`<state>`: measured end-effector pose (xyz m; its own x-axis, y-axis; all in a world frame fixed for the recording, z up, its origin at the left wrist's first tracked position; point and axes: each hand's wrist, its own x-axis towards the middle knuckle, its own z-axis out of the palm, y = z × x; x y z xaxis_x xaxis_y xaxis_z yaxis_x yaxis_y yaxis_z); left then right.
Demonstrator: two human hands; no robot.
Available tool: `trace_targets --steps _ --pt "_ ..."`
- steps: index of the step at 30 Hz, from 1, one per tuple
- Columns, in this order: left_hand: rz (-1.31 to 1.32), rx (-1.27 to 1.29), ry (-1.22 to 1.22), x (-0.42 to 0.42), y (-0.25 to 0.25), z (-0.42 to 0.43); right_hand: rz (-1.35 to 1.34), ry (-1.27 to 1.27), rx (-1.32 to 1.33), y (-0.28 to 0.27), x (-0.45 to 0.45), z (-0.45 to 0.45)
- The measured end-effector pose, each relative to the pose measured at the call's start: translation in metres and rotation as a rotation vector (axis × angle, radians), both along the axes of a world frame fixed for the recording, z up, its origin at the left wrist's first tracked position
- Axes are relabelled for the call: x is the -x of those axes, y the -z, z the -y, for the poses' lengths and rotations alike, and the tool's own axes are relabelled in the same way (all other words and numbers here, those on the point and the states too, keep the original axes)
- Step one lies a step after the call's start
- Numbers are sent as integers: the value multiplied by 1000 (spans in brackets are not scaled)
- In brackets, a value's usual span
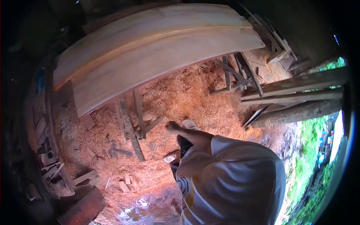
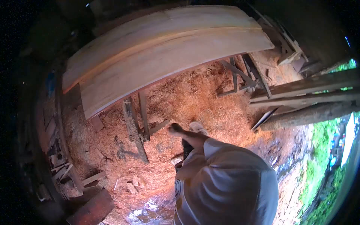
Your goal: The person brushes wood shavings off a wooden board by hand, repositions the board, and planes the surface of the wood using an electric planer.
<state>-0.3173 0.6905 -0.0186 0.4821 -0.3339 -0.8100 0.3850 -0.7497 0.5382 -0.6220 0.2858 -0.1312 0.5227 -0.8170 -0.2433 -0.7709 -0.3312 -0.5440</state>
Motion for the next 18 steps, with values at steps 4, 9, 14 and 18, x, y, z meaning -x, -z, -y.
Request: trace_targets --steps 4,9,14,18 --pt "47 -4 -53 -92 -11 -22 413 423 -208 -133 -187 -35" --pt "13 -3 -82 -165 -12 -46 76 196 -371 -125 -277 -58" --pt "-28 42 -59 -240 -9 -60 -103 -71 -428 -82 -305 -94" --pt "7 98 -69 -316 -16 -59 -242 38 -106 -45 -312 -120"
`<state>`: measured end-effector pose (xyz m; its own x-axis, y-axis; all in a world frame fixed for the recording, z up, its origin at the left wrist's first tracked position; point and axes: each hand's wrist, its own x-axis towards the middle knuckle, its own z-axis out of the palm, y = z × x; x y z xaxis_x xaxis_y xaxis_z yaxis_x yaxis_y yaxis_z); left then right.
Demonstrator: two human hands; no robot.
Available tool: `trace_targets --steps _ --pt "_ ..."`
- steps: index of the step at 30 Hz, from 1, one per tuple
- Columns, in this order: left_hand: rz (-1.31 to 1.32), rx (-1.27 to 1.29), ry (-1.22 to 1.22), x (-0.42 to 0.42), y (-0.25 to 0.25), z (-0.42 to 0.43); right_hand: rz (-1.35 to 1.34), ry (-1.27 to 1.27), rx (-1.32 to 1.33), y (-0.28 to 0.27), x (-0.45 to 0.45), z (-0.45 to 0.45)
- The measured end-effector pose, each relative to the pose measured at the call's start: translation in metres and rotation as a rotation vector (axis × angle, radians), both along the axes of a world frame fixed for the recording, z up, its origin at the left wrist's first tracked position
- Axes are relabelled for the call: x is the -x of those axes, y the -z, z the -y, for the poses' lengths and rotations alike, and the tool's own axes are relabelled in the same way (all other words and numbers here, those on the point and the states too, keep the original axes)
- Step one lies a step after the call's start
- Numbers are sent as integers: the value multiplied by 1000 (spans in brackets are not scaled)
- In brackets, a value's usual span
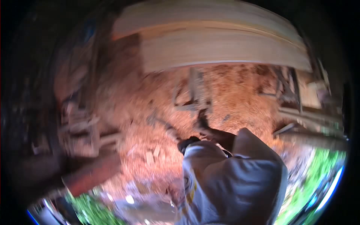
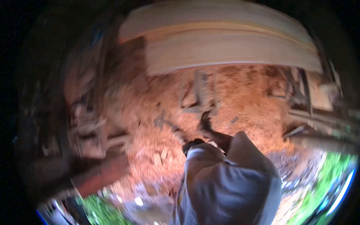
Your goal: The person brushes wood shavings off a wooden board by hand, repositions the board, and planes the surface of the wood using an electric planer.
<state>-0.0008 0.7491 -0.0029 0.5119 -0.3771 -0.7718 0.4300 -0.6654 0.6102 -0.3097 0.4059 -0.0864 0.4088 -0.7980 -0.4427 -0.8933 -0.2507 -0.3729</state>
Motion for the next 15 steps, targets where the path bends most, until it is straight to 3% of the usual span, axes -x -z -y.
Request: trace_targets --steps 4,6,7,9,11,12,14,15 --pt "36 -2 -151 -74 -30 7 -250 -20 502 -26 -32 5" --pt "32 -2 -230 -101 -39 9 -239 -105 632 -34 -62 23" --pt "25 -6 -266 -113 -41 8 -172 -170 583 -25 -75 36" --pt "3 -16 -329 -130 -41 5 296 107 -2 38 -120 80" --pt "-37 -31 -375 -146 -32 2 349 -10 -72 18 -191 121" --pt "-60 -39 -387 -154 -26 0 171 -263 160 -37 -241 130" --pt "-128 -48 -391 -169 -10 3 429 -365 193 -90 -318 155" --pt "-165 -49 -384 -180 -2 7 508 -223 202 -71 -353 160"
